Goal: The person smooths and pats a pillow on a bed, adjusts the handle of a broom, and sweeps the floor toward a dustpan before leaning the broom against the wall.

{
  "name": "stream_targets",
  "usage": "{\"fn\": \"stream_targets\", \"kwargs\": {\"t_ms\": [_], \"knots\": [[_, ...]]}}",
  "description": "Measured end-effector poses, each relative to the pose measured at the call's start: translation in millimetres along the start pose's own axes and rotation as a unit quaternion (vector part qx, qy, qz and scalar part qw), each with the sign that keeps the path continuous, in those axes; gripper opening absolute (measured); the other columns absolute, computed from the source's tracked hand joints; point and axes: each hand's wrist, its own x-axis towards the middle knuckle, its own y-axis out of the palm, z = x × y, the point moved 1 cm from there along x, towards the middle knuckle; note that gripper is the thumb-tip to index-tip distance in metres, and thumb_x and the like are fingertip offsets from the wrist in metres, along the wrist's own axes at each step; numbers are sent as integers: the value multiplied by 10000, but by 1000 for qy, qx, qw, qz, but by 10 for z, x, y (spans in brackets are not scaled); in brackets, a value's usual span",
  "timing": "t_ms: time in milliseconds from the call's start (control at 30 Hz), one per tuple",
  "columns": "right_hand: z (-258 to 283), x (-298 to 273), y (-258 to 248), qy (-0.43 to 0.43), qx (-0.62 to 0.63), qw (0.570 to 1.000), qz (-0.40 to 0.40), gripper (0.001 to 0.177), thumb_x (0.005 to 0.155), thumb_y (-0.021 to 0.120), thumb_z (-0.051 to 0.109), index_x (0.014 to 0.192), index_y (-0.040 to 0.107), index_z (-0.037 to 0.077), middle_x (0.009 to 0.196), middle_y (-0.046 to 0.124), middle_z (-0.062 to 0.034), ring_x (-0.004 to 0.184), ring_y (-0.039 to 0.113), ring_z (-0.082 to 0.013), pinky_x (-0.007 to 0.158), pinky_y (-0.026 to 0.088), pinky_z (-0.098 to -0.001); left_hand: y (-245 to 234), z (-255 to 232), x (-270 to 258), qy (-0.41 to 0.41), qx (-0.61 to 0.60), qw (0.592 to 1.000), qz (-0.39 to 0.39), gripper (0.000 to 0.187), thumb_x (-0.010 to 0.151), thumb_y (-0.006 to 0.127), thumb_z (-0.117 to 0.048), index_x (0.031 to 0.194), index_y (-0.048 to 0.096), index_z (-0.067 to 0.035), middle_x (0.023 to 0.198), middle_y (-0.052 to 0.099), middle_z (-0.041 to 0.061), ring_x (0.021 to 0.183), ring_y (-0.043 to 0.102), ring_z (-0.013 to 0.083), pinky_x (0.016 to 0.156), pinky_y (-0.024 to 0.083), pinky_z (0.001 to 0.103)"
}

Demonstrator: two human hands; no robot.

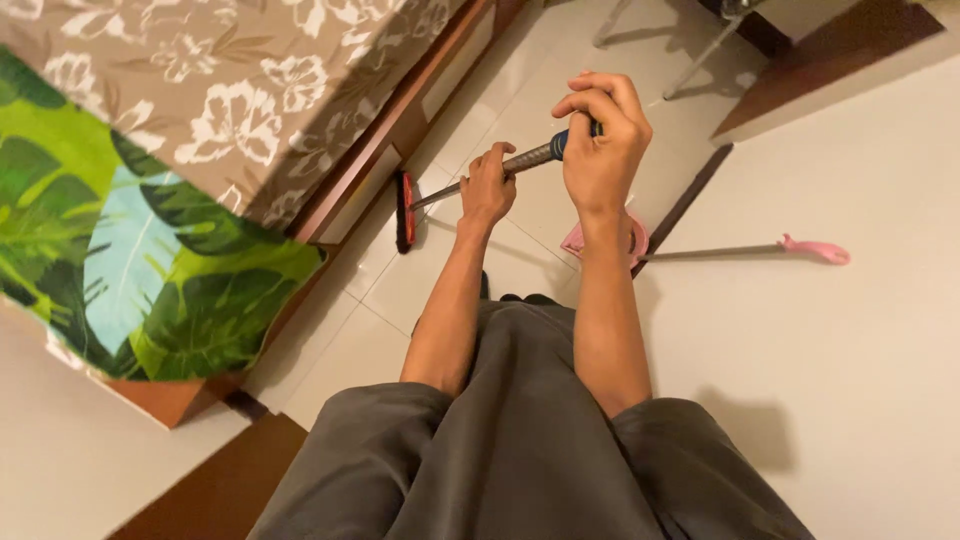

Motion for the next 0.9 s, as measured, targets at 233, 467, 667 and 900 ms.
{"fn": "stream_targets", "kwargs": {"t_ms": [233, 467, 667, 900], "knots": [[-112, -36, -388, 23, -67, 995, -77, 242, 872, 536, -187, 851, 713, -24, 1056, 662, -121, 1125, 718, -294, 967, 574, -392, 414, -280, 165, 78, -10, 996, 49, 463, 901, 656, -60, 1304, 505, -231, 1208, 662, 27, 1300, 536, 319, 1063, 351, 708], [-170, -38, -836, 43, -124, 982, -138, 221, 884, 560, -182, 849, 704, -18, 1039, 660, -123, 1084, 714, -284, 916, 566, -379, 825, -694, 195, 140, -29, 982, 124, 497, 890, 655, -48, 1318, 500, -247, 1298, 638, 44, 1349, 502, 344, 1063, 310, 750], [-248, 27, -1236, 42, -170, 971, -164, 236, 871, 560, -186, 849, 710, -6, 1031, 668, -119, 1035, 718, -268, 877, 567, -365, 1196, -1026, 126, 159, -65, 970, 174, 502, 919, 649, -66, 1352, 508, -278, 1329, 610, 64, 1386, 476, 348, 1099, 244, 773], [-302, 137, -1594, 41, -198, 967, -156, 274, 821, 531, -200, 861, 717, -2, 1026, 673, -117, 982, 707, -266, 814, 543, -365, 1398, -1441, 6, 170, -55, 962, 208, 500, 878, 701, -148, 1328, 524, -277, 1284, 659, 30, 1389, 479, 321, 1134, 233, 741]]}}
